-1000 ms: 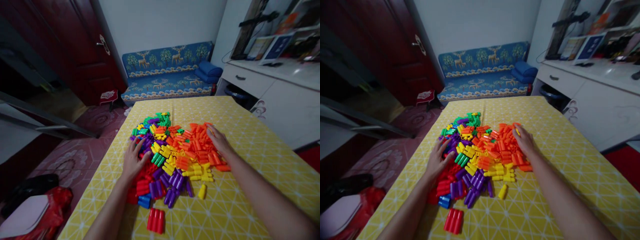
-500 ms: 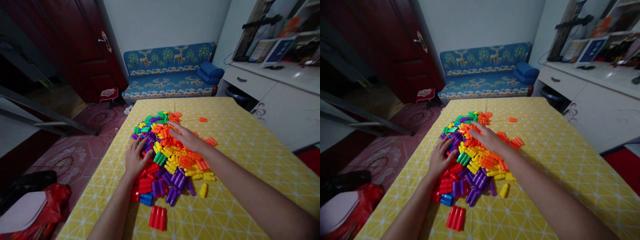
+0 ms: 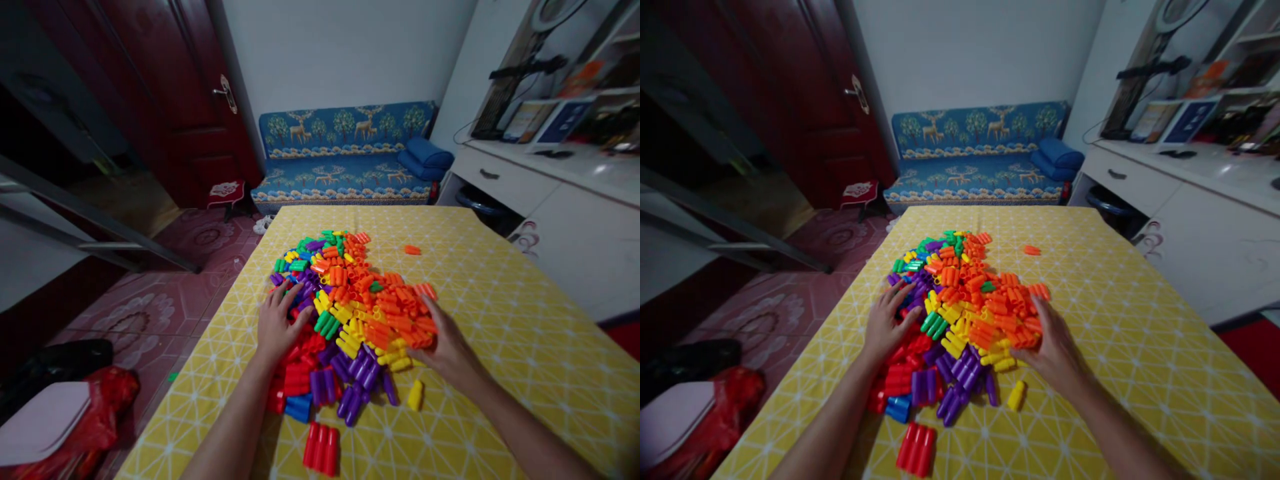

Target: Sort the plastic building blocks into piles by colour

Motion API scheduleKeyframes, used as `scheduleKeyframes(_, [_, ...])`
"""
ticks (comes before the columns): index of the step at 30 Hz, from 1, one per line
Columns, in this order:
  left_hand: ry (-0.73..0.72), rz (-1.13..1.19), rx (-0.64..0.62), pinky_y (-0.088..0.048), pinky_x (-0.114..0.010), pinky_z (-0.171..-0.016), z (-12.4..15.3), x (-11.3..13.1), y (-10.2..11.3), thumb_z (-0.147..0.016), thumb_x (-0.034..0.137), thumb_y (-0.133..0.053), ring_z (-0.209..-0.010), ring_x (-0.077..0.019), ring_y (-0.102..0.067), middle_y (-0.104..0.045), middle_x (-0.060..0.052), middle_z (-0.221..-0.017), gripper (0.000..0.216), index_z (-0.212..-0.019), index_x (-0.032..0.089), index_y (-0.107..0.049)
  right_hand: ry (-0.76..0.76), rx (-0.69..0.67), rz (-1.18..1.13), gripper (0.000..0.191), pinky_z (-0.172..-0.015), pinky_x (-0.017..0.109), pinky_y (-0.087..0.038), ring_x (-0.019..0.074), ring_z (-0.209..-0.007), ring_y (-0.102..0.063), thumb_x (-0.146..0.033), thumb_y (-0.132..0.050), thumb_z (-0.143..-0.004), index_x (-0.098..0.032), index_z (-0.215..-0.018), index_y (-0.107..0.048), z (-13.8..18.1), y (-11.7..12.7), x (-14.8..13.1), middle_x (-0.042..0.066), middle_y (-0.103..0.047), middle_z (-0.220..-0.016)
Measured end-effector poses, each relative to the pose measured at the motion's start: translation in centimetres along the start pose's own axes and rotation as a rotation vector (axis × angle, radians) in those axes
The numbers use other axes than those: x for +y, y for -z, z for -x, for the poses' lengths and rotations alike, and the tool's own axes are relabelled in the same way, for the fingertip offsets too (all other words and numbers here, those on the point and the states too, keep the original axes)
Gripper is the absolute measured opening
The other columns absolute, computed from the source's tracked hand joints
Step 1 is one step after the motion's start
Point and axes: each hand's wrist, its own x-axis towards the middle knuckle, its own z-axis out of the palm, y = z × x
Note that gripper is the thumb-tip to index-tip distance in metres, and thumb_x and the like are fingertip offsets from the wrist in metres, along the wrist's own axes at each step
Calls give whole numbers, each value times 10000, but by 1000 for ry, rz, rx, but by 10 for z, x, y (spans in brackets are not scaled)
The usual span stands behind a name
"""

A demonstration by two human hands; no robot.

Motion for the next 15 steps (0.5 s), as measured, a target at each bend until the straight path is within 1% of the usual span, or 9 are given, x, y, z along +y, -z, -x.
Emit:
scheduleKeyframes(2, [2,34,4,-411,-537,-1051,1,-2,-1,-898,507,-543,-1282,-322,-491,-509,-79,-1436,511,-1365,300,-536,-32,46,-208,938,-1103,524,-360,325,-1358,-416,-598,-654,-777,-247,-1528,-213,-31,-13,-24,152,-393,-1498])
scheduleKeyframes(4, [8,115,32,-385,-529,-1084,2,-5,-1,-917,497,-512,-1326,-311,-456,-471,-86,-1469,518,-1388,279,-507,-20,69,-399,878,-1133,481,-335,290,-1402,-361,-579,-633,-806,-256,-1517,-233,-58,-27,-51,129,-340,-1534])
scheduleKeyframes(6, [14,235,81,-335,-505,-1137,3,-7,-1,-942,476,-473,-1393,-290,-387,-411,-89,-1515,513,-1408,261,-478,28,65,-487,801,-1166,458,-284,270,-1446,-279,-555,-634,-817,-270,-1488,-301,-79,-41,-79,104,-284,-1566])
scheduleKeyframes(8, [20,350,120,-281,-479,-1180,4,-9,0,-962,449,-444,-1438,-266,-322,-364,-80,-1548,493,-1416,258,-462,77,3,-455,746,-1180,458,-247,282,-1461,-238,-535,-679,-785,-268,-1429,-413,-95,-51,-106,95,-237,-1586])
scheduleKeyframes(10, [21,418,144,-251,-466,-1199,4,-11,0,-972,431,-431,-1450,-250,-305,-360,-75,-1553,478,-1420,264,-454,75,-114,-338,733,-1177,493,-228,323,-1453,-244,-527,-730,-735,-248,-1372,-499,-108,-58,-131,105,-205,-1599])
scheduleKeyframes(12, [29,440,157,-250,-465,-1201,4,-14,-1,-970,432,-437,-1446,-246,-316,-379,-76,-1543,481,-1423,271,-448,44,-232,-220,792,-1170,559,-185,367,-1451,-231,-558,-756,-692,-232,-1371,-511,-116,-61,-152,122,-179,-1607])
scheduleKeyframes(13, [36,441,162,-255,-468,-1199,4,-15,-2,-964,440,-446,-1441,-249,-325,-393,-79,-1534,487,-1421,271,-452,53,-279,-191,844,-1166,587,-159,381,-1455,-210,-587,-760,-673,-226,-1389,-495,-119,-61,-160,130,-175,-1609])
scheduleKeyframes(15, [54,437,166,-269,-472,-1192,4,-16,-3,-949,458,-468,-1431,-260,-344,-419,-87,-1515,499,-1410,267,-467,156,-352,-241,901,-1168,578,-160,365,-1459,-211,-637,-735,-679,-215,-1425,-458,-124,-59,-169,137,-221,-1597])
